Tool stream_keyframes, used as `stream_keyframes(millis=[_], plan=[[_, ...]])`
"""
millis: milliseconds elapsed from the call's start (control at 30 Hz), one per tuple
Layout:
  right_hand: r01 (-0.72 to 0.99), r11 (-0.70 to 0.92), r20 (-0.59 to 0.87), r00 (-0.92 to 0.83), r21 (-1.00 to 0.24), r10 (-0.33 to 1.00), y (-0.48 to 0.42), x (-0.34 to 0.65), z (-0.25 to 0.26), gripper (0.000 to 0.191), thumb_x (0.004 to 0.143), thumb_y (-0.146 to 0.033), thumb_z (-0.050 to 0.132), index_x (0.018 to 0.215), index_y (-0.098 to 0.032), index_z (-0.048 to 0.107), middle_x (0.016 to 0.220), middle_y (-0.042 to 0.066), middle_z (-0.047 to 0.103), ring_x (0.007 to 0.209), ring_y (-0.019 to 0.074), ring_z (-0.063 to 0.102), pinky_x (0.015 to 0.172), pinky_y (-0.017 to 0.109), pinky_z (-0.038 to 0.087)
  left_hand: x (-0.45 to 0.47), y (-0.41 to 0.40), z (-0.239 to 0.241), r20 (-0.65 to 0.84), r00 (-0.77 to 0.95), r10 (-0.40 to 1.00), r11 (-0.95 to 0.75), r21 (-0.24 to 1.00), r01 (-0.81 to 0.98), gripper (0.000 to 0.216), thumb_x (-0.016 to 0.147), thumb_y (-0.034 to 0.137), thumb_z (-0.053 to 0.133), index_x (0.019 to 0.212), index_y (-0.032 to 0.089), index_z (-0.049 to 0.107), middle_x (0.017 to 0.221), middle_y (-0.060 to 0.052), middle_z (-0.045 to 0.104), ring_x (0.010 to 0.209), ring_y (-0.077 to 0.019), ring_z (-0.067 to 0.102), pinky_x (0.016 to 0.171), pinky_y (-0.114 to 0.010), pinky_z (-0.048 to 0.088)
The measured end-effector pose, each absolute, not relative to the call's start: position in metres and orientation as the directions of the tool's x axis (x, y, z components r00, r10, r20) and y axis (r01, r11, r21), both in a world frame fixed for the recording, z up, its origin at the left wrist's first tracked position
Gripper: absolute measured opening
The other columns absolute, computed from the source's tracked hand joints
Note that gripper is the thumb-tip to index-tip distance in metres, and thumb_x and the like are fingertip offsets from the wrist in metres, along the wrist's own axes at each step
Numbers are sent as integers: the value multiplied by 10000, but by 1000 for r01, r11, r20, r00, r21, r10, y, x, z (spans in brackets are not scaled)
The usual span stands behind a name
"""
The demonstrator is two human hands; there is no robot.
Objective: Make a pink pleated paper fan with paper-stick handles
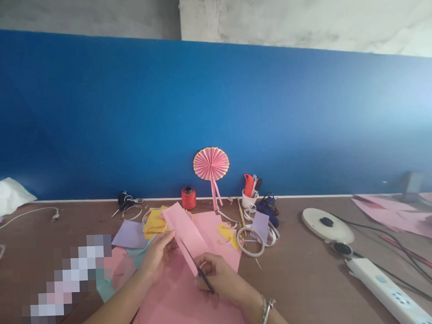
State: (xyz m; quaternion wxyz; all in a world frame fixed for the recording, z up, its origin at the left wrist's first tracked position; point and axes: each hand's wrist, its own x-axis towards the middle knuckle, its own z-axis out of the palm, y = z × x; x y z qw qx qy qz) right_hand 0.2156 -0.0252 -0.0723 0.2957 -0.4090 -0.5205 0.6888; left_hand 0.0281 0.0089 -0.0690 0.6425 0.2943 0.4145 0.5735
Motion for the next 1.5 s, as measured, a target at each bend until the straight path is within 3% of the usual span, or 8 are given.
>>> stream_keyframes(millis=[167, 567, 1100, 1500], plan=[[47, -294, -282, -463, -955, 841, -25, 215, -71, 274, 545, -188, 652, 796, -161, 545, 491, -83, 535, 369, 54, 436, 371, 168, 347, 27, 9, -68, -166, -36, 986, 136, 899, -417, 309, 621, 422, 741, 612, 147, 600, 559, 2, 637, 497, -110, 577, 496, -198, 426], [43, -294, -280, -468, -955, 838, -26, 214, -69, 276, 539, -153, 632, 802, -156, 548, 474, -87, 537, 355, 65, 464, 362, 171, 386, 29, 7, -70, -173, -61, 983, 130, 892, -433, 312, 626, 419, 742, 630, 142, 599, 562, 1, 628, 524, -106, 576, 520, -194, 427], [116, -282, -303, -445, -952, 842, -25, 216, -70, 274, 546, -193, 611, 800, -179, 509, 456, -92, 541, 330, 68, 462, 335, 156, 311, 30, 6, -68, -140, -30, 990, 116, 909, -401, 330, 640, 455, 725, 629, 149, 601, 589, -18, 653, 557, -146, 602, 565, -241, 444], [155, -315, -351, -425, -936, 835, -25, 214, -62, 305, 533, -202, 610, 821, -175, 513, 466, -81, 560, 335, 78, 483, 322, 148, 273, 31, 4, -66, -235, -13, 972, 200, 852, -484, 329, 592, 417, 775, 675, 131, 635, 592, -18, 651, 517, -111, 585, 490, -193, 426]])
